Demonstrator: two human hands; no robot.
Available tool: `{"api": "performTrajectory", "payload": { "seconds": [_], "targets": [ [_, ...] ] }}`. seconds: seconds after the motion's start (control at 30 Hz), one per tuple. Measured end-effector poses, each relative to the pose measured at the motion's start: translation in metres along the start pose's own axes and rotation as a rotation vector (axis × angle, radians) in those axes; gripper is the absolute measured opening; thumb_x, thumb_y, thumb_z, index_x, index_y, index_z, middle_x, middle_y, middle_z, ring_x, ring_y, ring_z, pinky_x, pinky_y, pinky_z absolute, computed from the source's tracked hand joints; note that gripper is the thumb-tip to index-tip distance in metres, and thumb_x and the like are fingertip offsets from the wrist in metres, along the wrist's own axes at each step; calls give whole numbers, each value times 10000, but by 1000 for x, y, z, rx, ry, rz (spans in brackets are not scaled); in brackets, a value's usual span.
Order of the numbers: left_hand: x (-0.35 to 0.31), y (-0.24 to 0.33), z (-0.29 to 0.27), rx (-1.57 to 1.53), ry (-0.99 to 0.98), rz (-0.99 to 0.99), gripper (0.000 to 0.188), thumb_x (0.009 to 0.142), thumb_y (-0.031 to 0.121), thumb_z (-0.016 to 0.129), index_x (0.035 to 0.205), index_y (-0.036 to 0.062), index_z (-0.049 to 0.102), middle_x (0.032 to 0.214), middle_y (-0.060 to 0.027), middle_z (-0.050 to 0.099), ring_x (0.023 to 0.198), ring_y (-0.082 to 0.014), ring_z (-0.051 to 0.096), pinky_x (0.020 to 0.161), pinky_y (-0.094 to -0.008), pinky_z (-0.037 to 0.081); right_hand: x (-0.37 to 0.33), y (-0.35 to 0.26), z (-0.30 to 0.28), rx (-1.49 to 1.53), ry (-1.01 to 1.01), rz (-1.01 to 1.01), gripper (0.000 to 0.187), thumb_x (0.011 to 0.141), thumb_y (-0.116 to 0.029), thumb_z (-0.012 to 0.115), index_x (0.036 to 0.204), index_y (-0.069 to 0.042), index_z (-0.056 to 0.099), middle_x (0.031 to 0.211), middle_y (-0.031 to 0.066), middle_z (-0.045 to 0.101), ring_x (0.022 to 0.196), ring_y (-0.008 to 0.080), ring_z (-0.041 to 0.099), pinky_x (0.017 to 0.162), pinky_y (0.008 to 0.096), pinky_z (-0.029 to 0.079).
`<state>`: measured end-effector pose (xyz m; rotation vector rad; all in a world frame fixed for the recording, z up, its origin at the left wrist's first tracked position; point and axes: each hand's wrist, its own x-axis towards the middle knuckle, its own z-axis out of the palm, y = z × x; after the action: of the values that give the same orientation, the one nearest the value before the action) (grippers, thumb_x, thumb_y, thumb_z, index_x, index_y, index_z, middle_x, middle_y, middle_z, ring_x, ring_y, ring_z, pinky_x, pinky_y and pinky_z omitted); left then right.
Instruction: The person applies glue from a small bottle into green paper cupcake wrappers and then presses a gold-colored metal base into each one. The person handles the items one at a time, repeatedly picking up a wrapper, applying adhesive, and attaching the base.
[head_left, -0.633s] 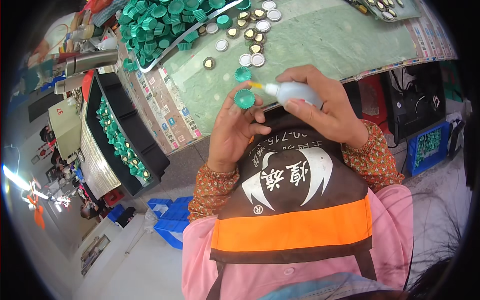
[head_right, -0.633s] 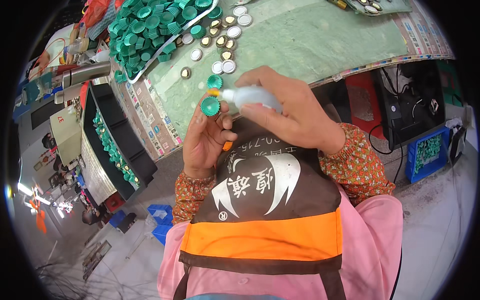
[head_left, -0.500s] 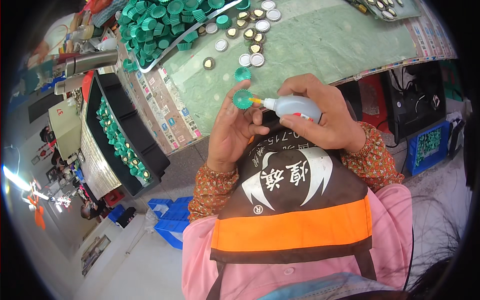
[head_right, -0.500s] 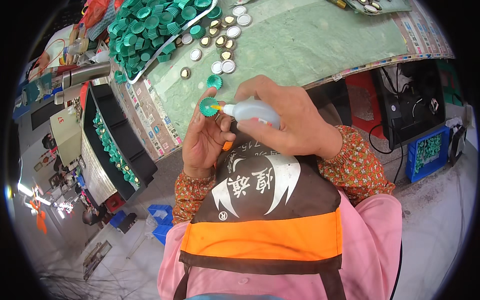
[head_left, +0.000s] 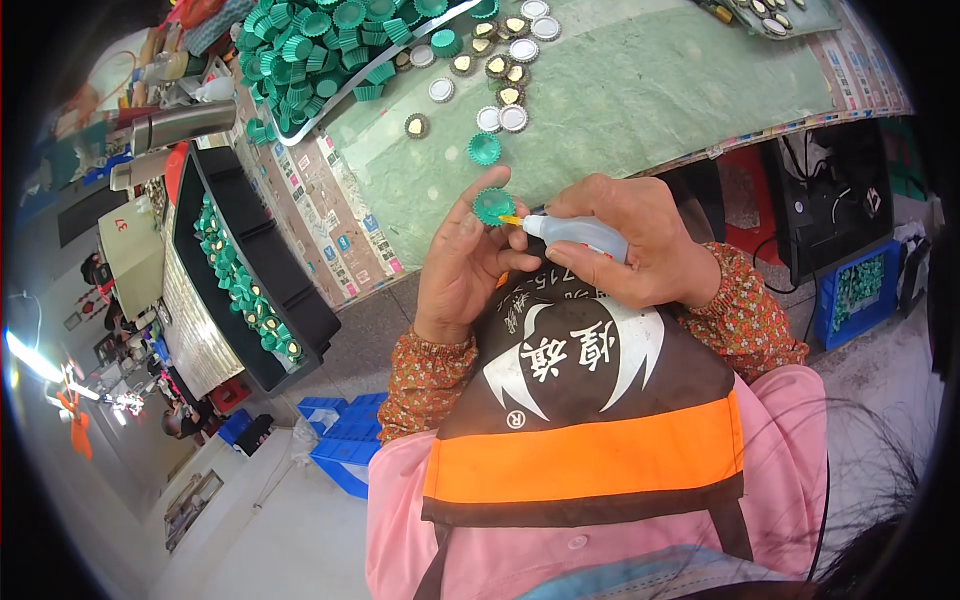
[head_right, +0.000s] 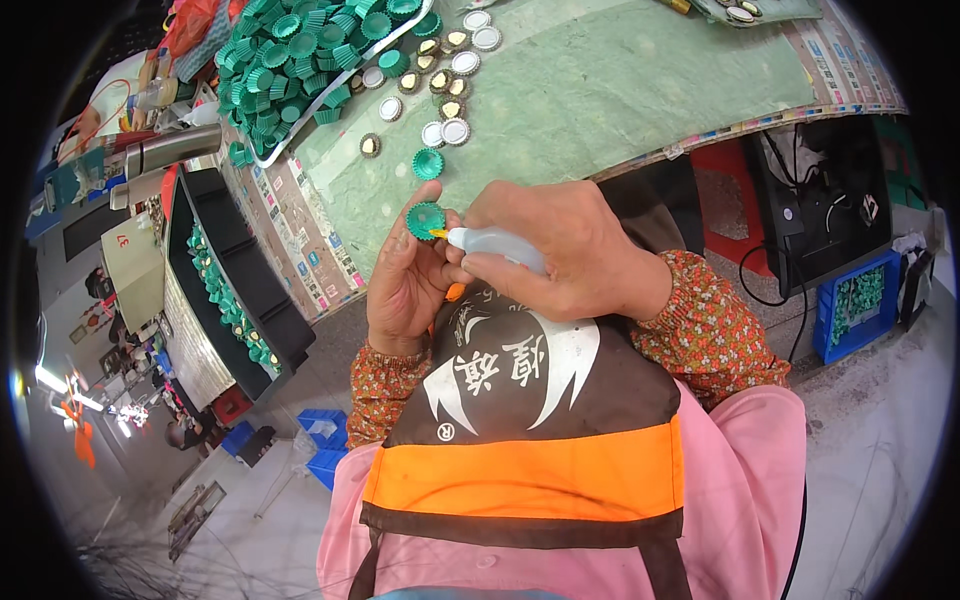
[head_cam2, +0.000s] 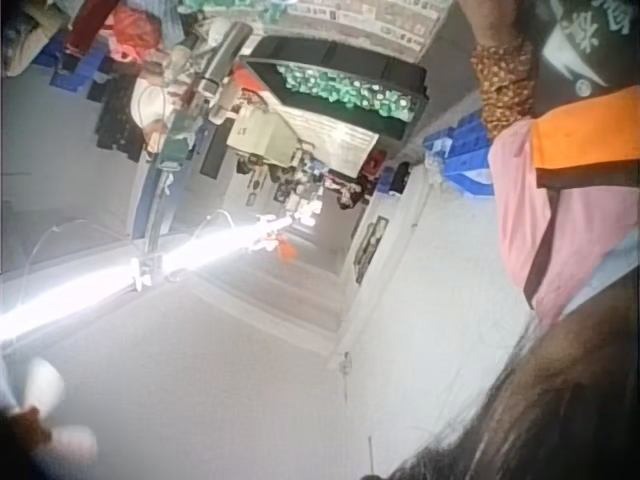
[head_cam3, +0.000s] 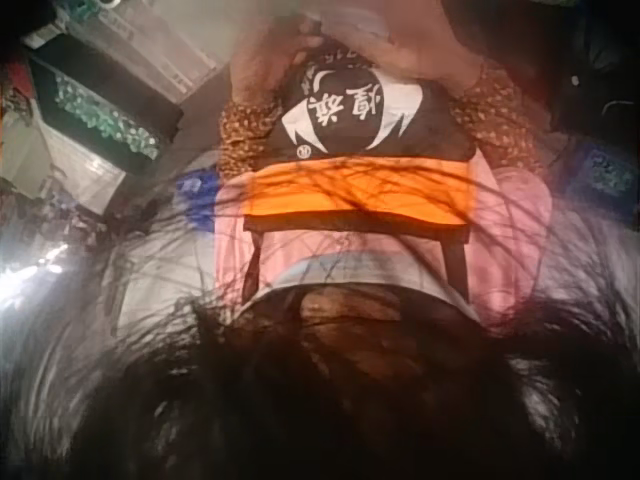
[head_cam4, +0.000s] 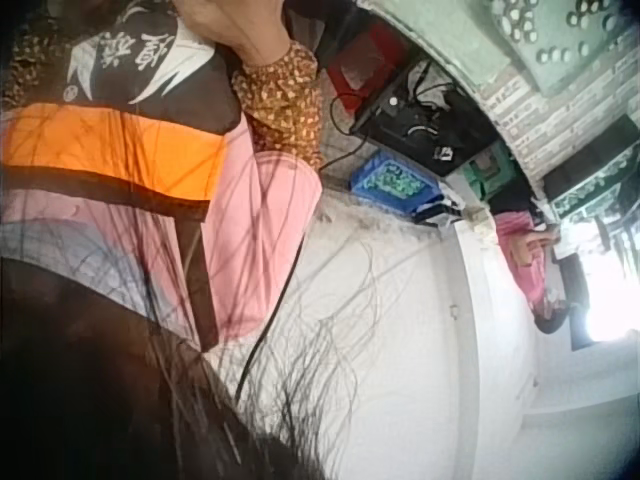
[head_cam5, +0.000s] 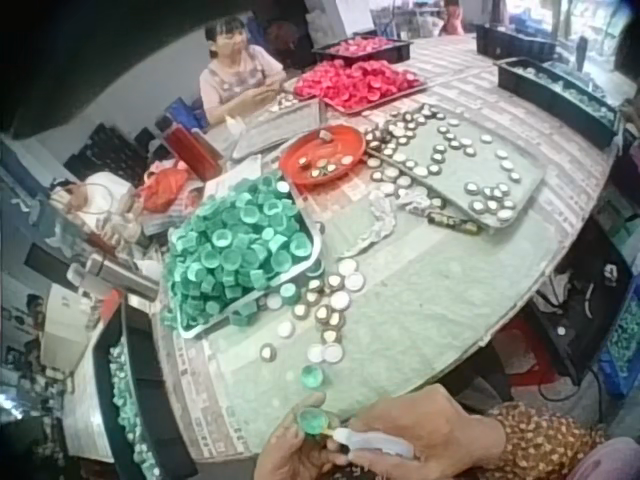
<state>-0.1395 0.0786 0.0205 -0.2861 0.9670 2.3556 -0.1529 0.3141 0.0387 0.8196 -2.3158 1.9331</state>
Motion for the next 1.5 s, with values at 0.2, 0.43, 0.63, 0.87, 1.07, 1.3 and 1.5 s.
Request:
{"api": "performTrajectory", "payload": {
  "seconds": [0.2, 0.43, 0.63, 0.87, 1.07, 1.3, 1.5],
  "targets": [
    [-1, -2, 0, 30, 23, -13, 653, 1006, 246, 595, 1516, -37, 300, 1194, -173, 583, 972, -205, 632, 808, -376, 651, 0, -2, 1, -30, 1, 10, 237, 854, -153, 745, 1026, -35, 632, 802, 120, 663, 671, 319, 677, 577, 371, 509],
    [-1, -4, -1, 12, 30, -30, 591, 1009, 247, 586, 1483, -19, 353, 1182, -175, 591, 968, -214, 635, 796, -378, 653, -3, 0, 3, -22, 8, 47, 248, 871, -200, 736, 1034, -52, 624, 805, 134, 652, 693, 348, 669, 579, 389, 512],
    [-4, -6, -1, -71, 51, -48, 426, 1043, 282, 506, 1361, 4, 443, 1129, -173, 606, 926, -215, 644, 790, -386, 655, -2, 3, -9, 159, 105, 216, 246, 907, -183, 725, 1061, -28, 612, 847, 57, 656, 750, 123, 644, 649, 289, 495],
    [-7, -4, -9, -16, 61, -32, 379, 1059, 259, 440, 1330, -4, 461, 1138, -179, 579, 949, -225, 646, 826, -400, 654, 1, 15, -20, 323, 291, 352, 253, 913, -158, 722, 1096, -19, 617, 957, 17, 640, 835, 68, 578, 718, 237, 476],
    [-8, 6, 3, 192, 161, 42, 284, 1011, 119, 529, 1263, 28, 436, 1161, -180, 609, 989, -223, 663, 862, -403, 639, 3, 18, -28, 307, 308, 418, 305, 932, -190, 729, 1146, -14, 599, 1017, 37, 655, 894, 73, 594, 749, 232, 486],
    [-12, 10, 6, 268, 227, 102, 320, 968, 36, 567, 1253, 34, 423, 1169, -201, 612, 1011, -229, 666, 870, -422, 635, 4, 35, -30, 279, 347, 361, 324, 963, -192, 696, 1206, -15, 573, 1057, 43, 653, 945, 83, 592, 824, 247, 480],
    [-12, 11, 8, 352, 279, 134, 354, 933, -23, 579, 1239, 49, 416, 1187, -187, 609, 1023, -225, 659, 865, -415, 631, 6, 41, -38, 185, 363, 325, 326, 970, -188, 679, 1218, -6, 571, 1104, 44, 623, 1008, 99, 577, 861, 259, 470]
  ]
}}
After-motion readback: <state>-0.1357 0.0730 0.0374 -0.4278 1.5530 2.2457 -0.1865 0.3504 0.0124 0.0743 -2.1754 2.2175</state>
